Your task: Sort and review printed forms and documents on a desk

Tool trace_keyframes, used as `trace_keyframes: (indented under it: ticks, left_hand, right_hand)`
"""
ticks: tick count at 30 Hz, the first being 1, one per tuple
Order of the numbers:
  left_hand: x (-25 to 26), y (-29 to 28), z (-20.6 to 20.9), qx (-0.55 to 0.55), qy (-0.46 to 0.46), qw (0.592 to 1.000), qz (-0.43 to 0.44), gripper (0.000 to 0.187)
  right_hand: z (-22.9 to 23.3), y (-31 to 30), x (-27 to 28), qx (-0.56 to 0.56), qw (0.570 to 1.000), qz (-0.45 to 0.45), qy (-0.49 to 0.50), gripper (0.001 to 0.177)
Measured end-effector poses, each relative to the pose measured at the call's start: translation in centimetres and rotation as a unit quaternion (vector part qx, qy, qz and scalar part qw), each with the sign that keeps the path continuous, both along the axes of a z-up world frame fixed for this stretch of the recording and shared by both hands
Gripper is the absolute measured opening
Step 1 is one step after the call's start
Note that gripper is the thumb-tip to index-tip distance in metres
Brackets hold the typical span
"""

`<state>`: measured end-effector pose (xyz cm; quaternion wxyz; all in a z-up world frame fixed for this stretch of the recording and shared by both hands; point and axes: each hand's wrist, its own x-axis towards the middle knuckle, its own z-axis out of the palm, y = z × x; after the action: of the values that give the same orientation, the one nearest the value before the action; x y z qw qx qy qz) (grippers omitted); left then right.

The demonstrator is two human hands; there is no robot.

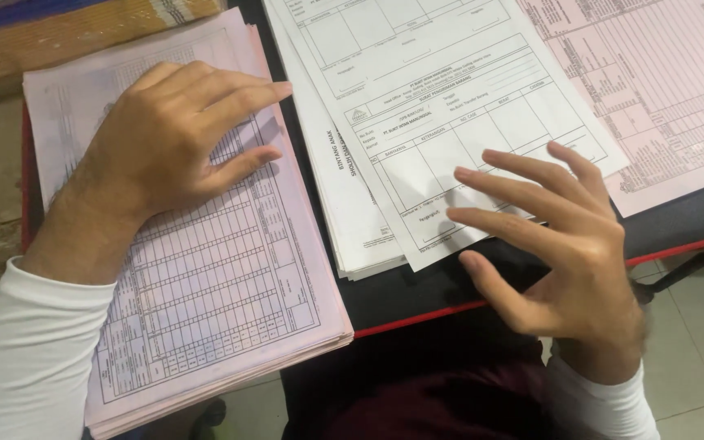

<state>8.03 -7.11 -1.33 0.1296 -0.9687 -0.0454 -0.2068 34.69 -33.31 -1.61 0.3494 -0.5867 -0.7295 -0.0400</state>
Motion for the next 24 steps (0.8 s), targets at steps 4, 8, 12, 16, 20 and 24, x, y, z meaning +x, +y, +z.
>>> trace_keyframes:
  ticks: [4,8,12,16,20,24]
  left_hand:
    - [0.0,0.1,0.0,-0.008,-0.004,1.0,-0.004,0.051]
    - [-0.1,0.1,0.0,-0.01,-0.01,1.0,-0.005,0.047]
    - [-0.1,0.0,0.0,-0.032,-0.009,0.999,-0.004,0.045]
    - [-0.1,0.0,0.0,-0.031,-0.007,0.999,-0.004,0.046]
    - [0.0,0.0,0.0,-0.035,-0.007,0.999,-0.009,0.047]
    - [0.0,0.0,0.0,-0.022,-0.003,1.0,-0.007,0.048]
  right_hand:
    - [-0.8,0.3,1.1,-0.031,0.999,0.01,-0.042,0.025]
    - [-0.9,0.6,0.5,-0.035,0.996,0.022,-0.08,0.037]
    - [-0.9,1.1,-0.5,-0.042,0.993,0.028,-0.106,0.046]
    - [-1.2,1.4,-1.1,-0.056,0.993,0.029,-0.104,0.05]
    - [-1.5,1.4,-1.2,-0.059,0.993,0.032,-0.102,0.052]
    - [-1.4,1.4,-1.2,-0.039,0.995,0.03,-0.084,0.051]
